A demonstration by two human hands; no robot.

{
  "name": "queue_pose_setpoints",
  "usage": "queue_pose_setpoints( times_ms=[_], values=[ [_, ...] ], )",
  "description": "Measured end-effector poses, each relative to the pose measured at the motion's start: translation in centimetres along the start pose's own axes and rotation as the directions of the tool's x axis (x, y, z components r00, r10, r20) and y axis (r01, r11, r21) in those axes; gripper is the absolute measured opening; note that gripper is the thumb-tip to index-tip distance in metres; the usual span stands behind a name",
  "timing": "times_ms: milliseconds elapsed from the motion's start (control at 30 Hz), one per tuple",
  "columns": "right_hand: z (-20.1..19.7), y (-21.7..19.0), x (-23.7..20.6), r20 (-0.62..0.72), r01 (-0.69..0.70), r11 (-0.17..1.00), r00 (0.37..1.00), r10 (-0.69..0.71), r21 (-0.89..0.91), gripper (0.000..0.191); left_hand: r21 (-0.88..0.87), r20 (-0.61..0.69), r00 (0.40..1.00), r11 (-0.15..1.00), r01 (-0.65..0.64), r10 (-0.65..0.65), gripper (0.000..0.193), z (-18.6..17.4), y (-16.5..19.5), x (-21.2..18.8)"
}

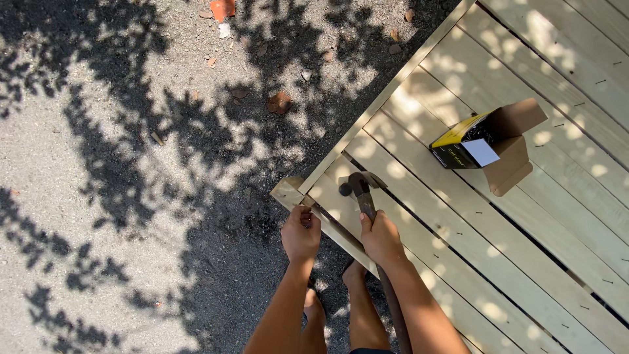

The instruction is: The person sits beside a wooden slatted frame outdoors and hammers nails along its edge rail, taking nails one at a time from an open cardboard nail box. They position each nail on the rail with one hand and drive it in with a claw hammer, working along the frame.

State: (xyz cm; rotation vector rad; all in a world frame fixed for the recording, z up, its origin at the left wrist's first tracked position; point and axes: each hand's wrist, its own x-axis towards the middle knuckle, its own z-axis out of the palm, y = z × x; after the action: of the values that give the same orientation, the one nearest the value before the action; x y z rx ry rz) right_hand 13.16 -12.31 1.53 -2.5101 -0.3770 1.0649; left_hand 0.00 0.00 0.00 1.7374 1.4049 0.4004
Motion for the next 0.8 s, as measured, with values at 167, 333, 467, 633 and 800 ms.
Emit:
queue_pose_setpoints(
  times_ms=[167, 333, 467, 633, 800],
  values=[
    [1.1, 0.7, -0.1, -0.107, 0.037, 0.998, 0.994, -0.031, 0.050, 0.040, -0.092, -0.057, 0.998, 0.995, -0.039, 0.034, 0.018, 1.4, -0.1, -0.6],
    [2.7, 0.4, -0.1, -0.092, 0.040, 0.998, 0.995, -0.036, 0.042, 0.035, -0.042, -0.205, 0.979, 0.999, -0.016, 0.007, 0.019, 1.8, -0.6, 0.0],
    [2.5, 1.0, 0.6, -0.053, 0.111, 0.992, 0.993, -0.108, 0.057, 0.034, 0.096, -0.297, 0.953, 0.991, 0.091, -0.058, 0.017, 3.0, -0.4, 1.0],
    [2.7, 2.2, 2.2, -0.058, 0.288, 0.952, 0.957, -0.283, 0.103, 0.031, 0.045, -0.467, 0.882, 0.995, 0.092, -0.061, 0.016, 5.6, -0.2, 2.6],
    [2.9, 4.2, 3.5, 0.007, 0.340, 0.940, 0.940, -0.340, 0.027, 0.032, 0.147, -0.561, 0.826, 0.976, 0.162, -0.053, 0.013, 7.3, -0.8, 2.2]
  ],
)
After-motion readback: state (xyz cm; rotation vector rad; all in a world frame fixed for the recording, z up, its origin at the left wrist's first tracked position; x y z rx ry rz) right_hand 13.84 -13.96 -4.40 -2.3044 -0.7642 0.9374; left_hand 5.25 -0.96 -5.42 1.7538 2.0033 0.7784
